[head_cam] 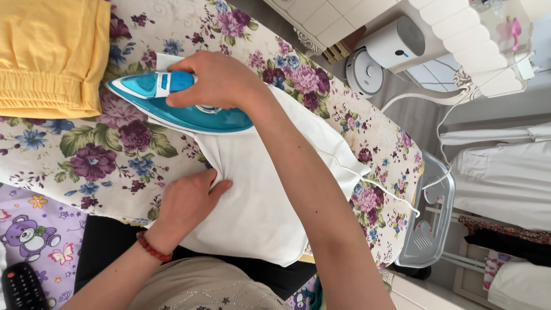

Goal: Ironing a white t-shirt on an ironing board.

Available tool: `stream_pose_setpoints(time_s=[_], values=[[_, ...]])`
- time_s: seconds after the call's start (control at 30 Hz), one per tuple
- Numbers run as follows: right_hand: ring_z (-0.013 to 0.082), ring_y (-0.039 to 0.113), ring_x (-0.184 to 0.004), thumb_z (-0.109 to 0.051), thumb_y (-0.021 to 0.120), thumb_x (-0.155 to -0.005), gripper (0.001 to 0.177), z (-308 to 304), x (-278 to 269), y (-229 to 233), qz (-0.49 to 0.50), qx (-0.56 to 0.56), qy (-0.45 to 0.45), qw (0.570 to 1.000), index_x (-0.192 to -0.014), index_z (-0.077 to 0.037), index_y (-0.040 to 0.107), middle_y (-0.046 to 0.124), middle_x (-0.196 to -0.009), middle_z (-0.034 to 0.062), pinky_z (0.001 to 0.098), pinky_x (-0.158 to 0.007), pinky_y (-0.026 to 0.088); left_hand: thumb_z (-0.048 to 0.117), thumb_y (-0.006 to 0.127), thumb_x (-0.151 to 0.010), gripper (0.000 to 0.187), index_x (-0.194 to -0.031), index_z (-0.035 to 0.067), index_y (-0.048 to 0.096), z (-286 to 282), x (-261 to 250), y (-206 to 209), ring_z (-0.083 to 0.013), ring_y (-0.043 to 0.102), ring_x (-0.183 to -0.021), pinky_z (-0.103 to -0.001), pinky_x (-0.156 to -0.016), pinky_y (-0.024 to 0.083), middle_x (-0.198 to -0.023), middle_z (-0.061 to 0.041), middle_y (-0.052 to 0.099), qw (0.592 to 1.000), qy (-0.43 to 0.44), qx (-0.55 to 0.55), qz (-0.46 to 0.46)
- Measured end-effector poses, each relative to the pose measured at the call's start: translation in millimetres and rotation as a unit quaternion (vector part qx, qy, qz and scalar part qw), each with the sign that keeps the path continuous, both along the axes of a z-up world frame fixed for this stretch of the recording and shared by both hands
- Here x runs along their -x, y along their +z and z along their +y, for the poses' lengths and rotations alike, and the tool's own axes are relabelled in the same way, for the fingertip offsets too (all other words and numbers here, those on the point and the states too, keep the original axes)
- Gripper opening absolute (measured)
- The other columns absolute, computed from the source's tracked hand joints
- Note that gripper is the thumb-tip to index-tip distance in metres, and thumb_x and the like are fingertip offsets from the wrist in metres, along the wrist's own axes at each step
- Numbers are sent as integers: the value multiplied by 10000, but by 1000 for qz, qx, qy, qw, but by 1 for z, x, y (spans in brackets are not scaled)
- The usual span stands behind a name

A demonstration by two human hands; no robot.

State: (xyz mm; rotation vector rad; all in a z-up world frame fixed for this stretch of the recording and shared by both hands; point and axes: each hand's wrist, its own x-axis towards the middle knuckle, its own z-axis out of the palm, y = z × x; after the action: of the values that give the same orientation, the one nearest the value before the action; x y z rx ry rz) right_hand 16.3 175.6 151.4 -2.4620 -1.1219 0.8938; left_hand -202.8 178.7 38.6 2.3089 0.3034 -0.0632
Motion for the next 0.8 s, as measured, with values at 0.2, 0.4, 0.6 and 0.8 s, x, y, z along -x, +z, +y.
stream_pose_setpoints(time_s=[0.2, 0.4, 0.6, 0.8], values=[[230, 741, -885, -584, 780, -655, 598, -6, -9, -14, -98, -31, 28, 994, -1163, -267, 770, 778, -993, 28, 379, -779, 572, 457, 693, -900, 481, -651, 58, 594, 3, -3, -4, -413, 642, -548, -521, -503, 512, -563, -177, 628, 1000, 8, 10, -19], [263, 733, -927, -575, 781, -666, 606, -23, -21, -5, -144, -10, 16, 989, -1190, -272, 752, 771, -1014, 56, 401, -814, 566, 360, 615, -997, 447, -682, 43, 603, 2, 2, -11, -438, 638, -573, -536, -530, 513, -615, -219, 634, 996, 63, 41, -47], [244, 753, -852, -520, 811, -701, 586, -72, -38, -3, -128, -41, -21, 991, -1216, -245, 765, 779, -945, 63, 368, -771, 582, 282, 591, -1015, 400, -716, 16, 598, 6, -1, -13, -461, 637, -617, -551, -565, 511, -660, -250, 635, 994, 77, 42, -70], [195, 650, -551, -517, 795, -721, 636, -110, -24, 24, -36, 52, -105, 993, -1293, -254, 704, 741, -792, 53, 355, -571, 538, 265, 590, -1012, 403, -707, 3, 589, 5, -1, -22, -469, 634, -634, -557, -591, 508, -680, -258, 637, 993, 76, 38, -83]])
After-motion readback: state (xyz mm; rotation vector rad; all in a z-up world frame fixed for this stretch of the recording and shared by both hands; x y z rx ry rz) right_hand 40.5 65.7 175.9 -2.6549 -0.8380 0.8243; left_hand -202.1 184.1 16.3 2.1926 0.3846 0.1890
